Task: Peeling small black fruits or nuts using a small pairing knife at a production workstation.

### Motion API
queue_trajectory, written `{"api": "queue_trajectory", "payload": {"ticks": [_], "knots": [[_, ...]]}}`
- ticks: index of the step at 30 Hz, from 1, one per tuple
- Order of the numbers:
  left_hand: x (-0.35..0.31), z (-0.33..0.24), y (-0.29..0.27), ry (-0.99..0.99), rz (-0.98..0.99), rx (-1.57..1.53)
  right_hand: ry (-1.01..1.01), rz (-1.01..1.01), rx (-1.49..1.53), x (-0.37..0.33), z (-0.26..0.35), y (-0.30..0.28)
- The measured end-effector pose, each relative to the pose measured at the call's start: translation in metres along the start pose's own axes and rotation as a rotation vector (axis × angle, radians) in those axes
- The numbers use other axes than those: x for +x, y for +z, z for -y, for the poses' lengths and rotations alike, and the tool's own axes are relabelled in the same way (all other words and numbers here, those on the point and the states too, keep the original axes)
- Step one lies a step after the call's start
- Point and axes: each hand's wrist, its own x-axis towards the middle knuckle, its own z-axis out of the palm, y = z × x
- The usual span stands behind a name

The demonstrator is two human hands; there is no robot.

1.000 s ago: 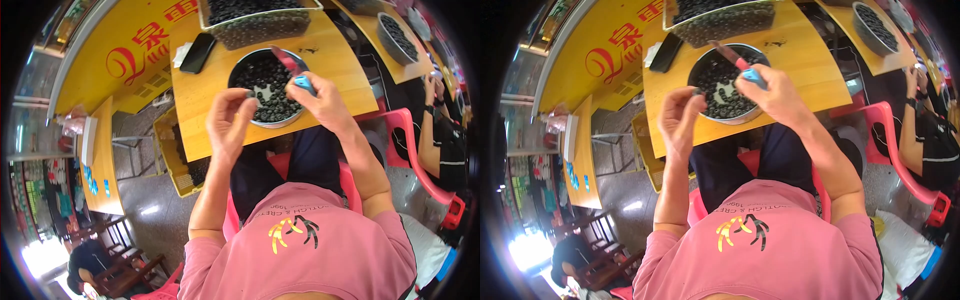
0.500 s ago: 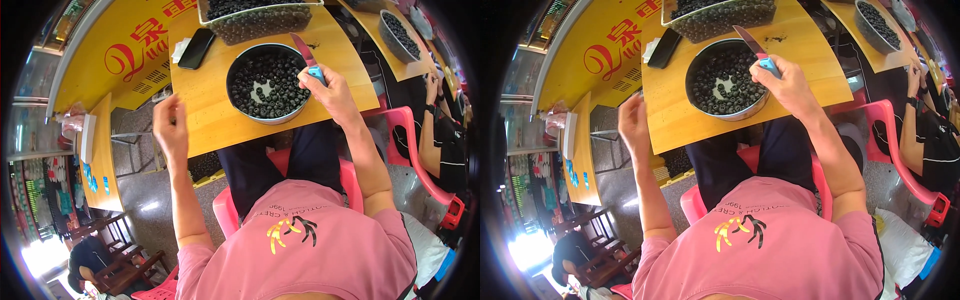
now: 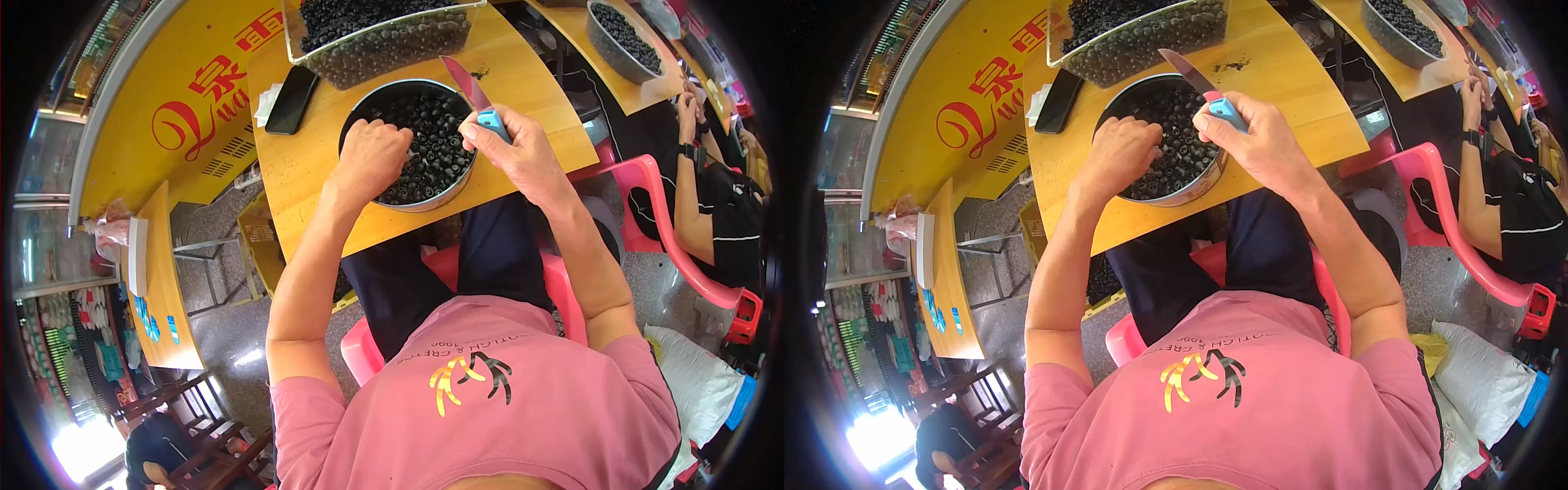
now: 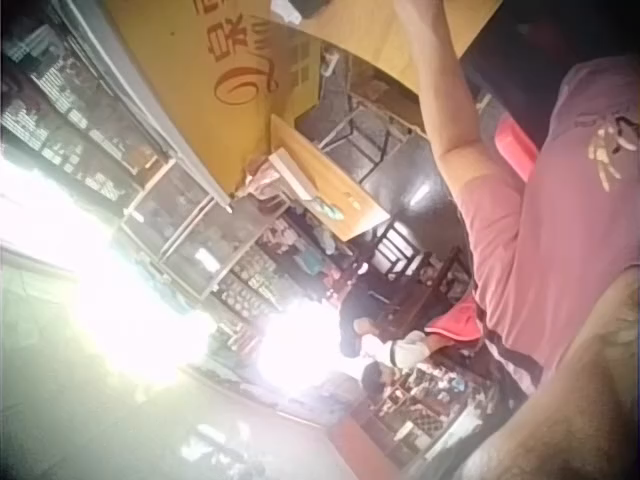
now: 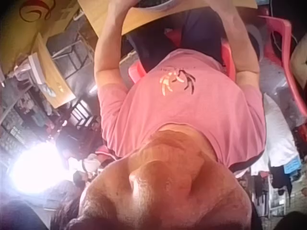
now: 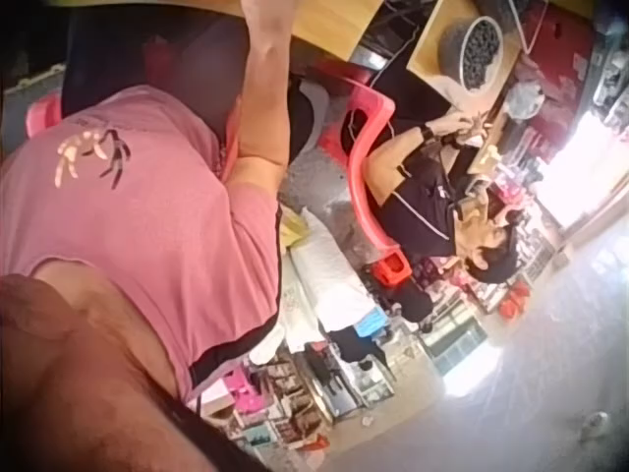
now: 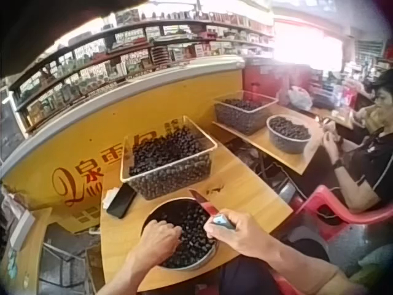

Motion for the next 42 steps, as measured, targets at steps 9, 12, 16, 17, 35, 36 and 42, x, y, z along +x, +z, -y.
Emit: {"api": "queue_trajectory", "payload": {"ticks": [9,12,16,17,35,36,42], "knots": [[-0.01,-0.005,0.0,-0.003,0.004,0.025,-0.01,0.055,0.007,0.003,-0.004,0.004],[-0.011,0.002,-0.005,0.062,0.054,0.039,-0.016,0.053,0.003,0.003,-0.001,0.005],[-0.013,0.01,-0.004,0.113,0.087,0.023,-0.018,0.05,0.0,0.002,0.001,0.005],[-0.014,0.011,-0.004,0.115,0.086,0.024,-0.016,0.054,-0.006,0.002,0.001,0.004],[-0.024,-0.033,-0.05,0.023,-0.408,-1.074,0.02,0.04,0.125,0.009,-0.009,0.03],[-0.023,-0.037,-0.051,0.025,-0.47,-1.046,-0.001,0.034,0.201,0.008,-0.009,0.031],[-0.026,-0.036,-0.027,-0.1,-0.548,-1.221,0.136,0.092,0.331,0.006,0.002,0.026]]}}
